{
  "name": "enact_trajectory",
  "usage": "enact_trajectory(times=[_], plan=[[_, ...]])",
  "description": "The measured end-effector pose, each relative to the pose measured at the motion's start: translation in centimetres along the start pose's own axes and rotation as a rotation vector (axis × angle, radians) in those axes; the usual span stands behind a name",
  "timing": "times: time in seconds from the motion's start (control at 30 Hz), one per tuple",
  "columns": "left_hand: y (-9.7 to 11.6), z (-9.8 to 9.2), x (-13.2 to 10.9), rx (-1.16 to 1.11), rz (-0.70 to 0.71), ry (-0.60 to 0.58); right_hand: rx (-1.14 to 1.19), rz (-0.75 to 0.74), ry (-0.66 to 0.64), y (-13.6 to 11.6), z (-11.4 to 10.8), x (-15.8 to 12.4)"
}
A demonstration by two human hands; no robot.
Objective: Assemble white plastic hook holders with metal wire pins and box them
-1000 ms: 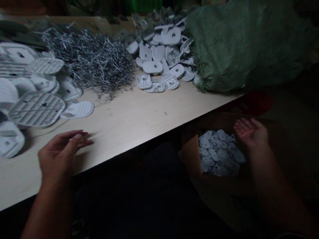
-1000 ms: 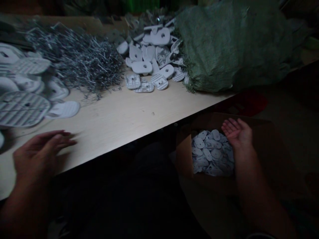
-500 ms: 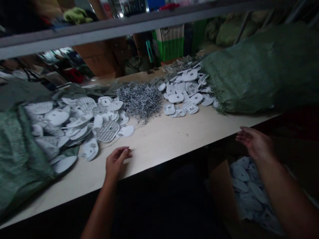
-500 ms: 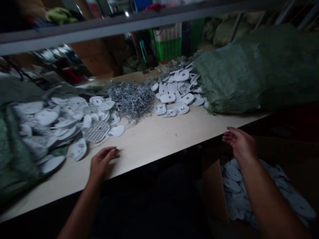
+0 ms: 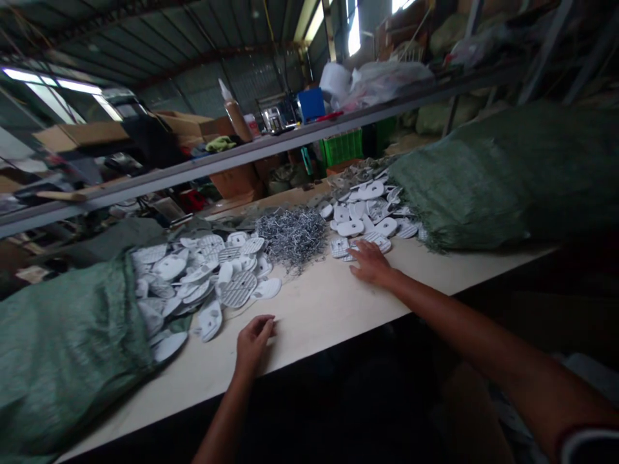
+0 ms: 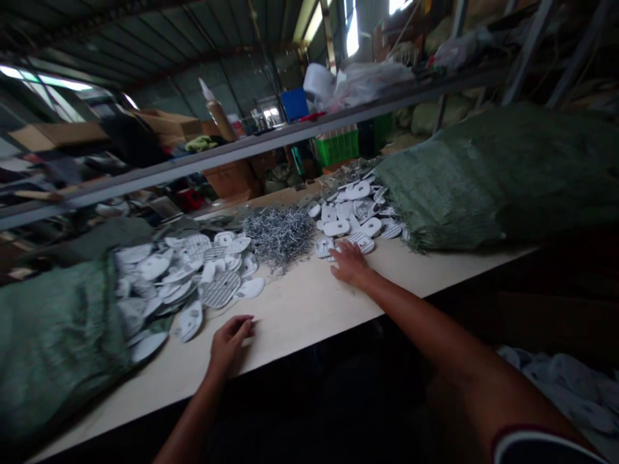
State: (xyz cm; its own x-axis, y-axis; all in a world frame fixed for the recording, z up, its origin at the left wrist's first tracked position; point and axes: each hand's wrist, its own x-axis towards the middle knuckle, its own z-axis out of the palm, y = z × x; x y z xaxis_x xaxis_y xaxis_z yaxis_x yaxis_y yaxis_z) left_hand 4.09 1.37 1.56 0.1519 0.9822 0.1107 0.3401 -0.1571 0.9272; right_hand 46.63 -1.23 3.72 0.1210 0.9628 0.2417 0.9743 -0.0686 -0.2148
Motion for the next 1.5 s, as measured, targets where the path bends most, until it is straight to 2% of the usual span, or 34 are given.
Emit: enact_trajectory(times=[0.1,0.17,0.27,0.4,0.5,0.67,0.83,1.0,1.17,1.33,1.5], plan=[[0.3,0.2,-0.1,0.013,0.010,0.007,0.000,-0.064,-0.064,-2.7,1.2,2.3],[0.4,0.2,-0.3,0.017,0.014,0.014,0.000,-0.060,-0.093,-3.3,1.6,3.2],[0.3,0.3,-0.4,0.013,0.018,0.025,-0.015,0.010,-0.089,-2.6,1.8,3.4],[0.2,0.4,-0.4,0.004,0.015,0.034,-0.046,0.132,-0.014,-0.9,1.5,2.7],[0.2,0.6,-0.3,0.000,0.005,0.031,-0.041,0.155,0.034,-0.8,1.1,2.4],[0.6,0.9,-0.2,-0.010,-0.019,0.029,0.049,0.054,0.063,-3.0,1.6,3.1],[0.7,0.9,-0.4,-0.054,-0.050,0.048,0.172,-0.053,0.074,-5.3,3.3,3.6],[0.2,0.6,-0.5,-0.156,-0.109,0.090,0.252,-0.084,0.107,-5.5,5.6,2.9],[0.0,0.2,-0.6,-0.351,-0.214,0.146,0.273,-0.109,0.139,-5.0,7.7,2.2],[0.3,-1.3,0.4,-0.630,-0.386,0.285,0.264,-0.173,0.233,-4.2,9.2,2.1],[-0.1,-5.4,2.0,-0.858,-0.634,0.468,0.230,-0.215,0.271,-3.8,9.9,2.2]])
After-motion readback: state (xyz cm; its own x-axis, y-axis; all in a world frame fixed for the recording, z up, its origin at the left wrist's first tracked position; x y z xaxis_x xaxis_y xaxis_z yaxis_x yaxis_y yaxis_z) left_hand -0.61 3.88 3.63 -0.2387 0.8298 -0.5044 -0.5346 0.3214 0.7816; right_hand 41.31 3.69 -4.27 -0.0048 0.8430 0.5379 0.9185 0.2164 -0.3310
